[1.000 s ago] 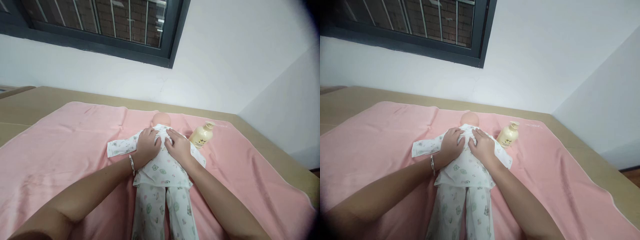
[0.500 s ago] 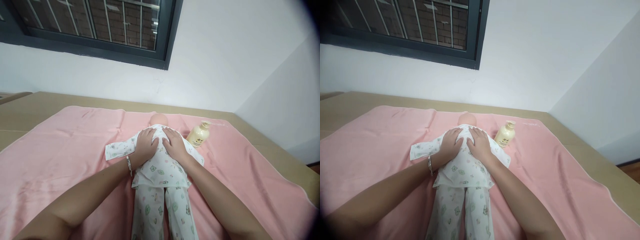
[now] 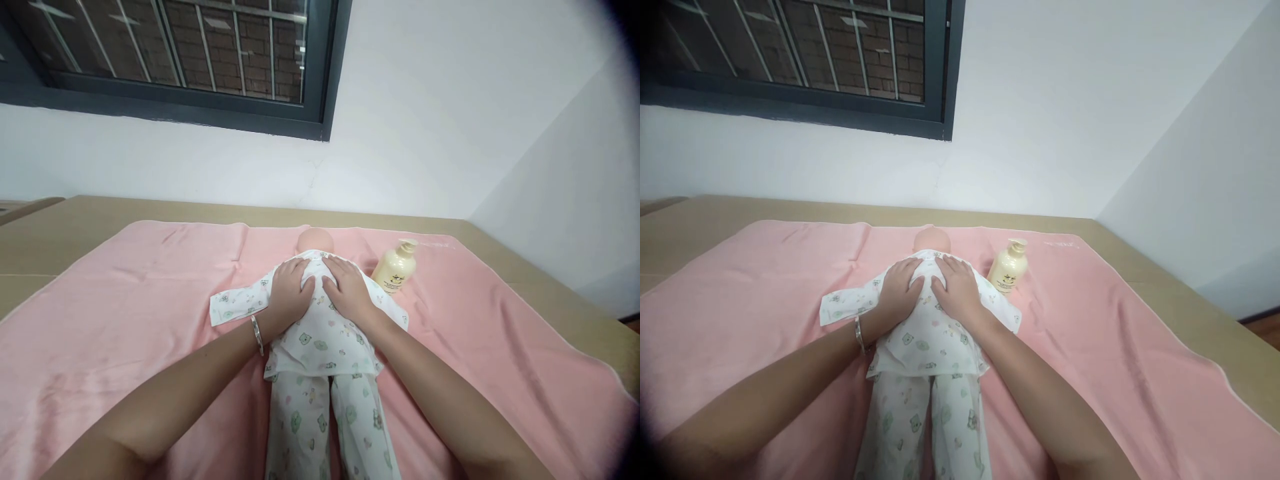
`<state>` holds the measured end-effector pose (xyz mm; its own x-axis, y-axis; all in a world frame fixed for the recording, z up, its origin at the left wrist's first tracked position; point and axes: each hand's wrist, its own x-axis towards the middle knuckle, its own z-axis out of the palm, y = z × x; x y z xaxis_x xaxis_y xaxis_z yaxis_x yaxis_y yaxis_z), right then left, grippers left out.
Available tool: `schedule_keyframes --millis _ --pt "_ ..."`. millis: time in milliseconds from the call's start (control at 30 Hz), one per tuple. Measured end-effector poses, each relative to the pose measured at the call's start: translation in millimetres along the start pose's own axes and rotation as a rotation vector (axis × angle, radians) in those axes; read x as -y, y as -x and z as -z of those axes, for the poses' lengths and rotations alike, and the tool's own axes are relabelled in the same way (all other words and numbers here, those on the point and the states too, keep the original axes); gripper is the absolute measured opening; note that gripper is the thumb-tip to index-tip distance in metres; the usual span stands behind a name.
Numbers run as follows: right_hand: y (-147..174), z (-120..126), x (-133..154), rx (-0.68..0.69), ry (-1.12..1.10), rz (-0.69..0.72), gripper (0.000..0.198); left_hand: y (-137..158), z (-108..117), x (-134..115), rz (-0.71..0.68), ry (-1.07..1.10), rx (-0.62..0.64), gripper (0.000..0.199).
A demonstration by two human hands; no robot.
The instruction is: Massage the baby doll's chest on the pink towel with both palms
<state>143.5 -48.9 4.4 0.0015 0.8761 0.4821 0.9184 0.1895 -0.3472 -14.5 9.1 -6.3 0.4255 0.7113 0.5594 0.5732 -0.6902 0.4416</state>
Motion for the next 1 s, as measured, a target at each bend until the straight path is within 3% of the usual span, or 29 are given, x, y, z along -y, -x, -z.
schedule_keyframes --millis 600,1000 --pt "7.9 6.1 17.4 -0.016 0.187 -0.174 0.046 2.8 2.4 -7.3 0.040 -0.149 -0.048 0.037" --pt "-1.5 3.3 -3.2 0.058 0.111 0.077 0.049 -2.6 0.8 4.9 -0.091 -0.091 0.087 0.044"
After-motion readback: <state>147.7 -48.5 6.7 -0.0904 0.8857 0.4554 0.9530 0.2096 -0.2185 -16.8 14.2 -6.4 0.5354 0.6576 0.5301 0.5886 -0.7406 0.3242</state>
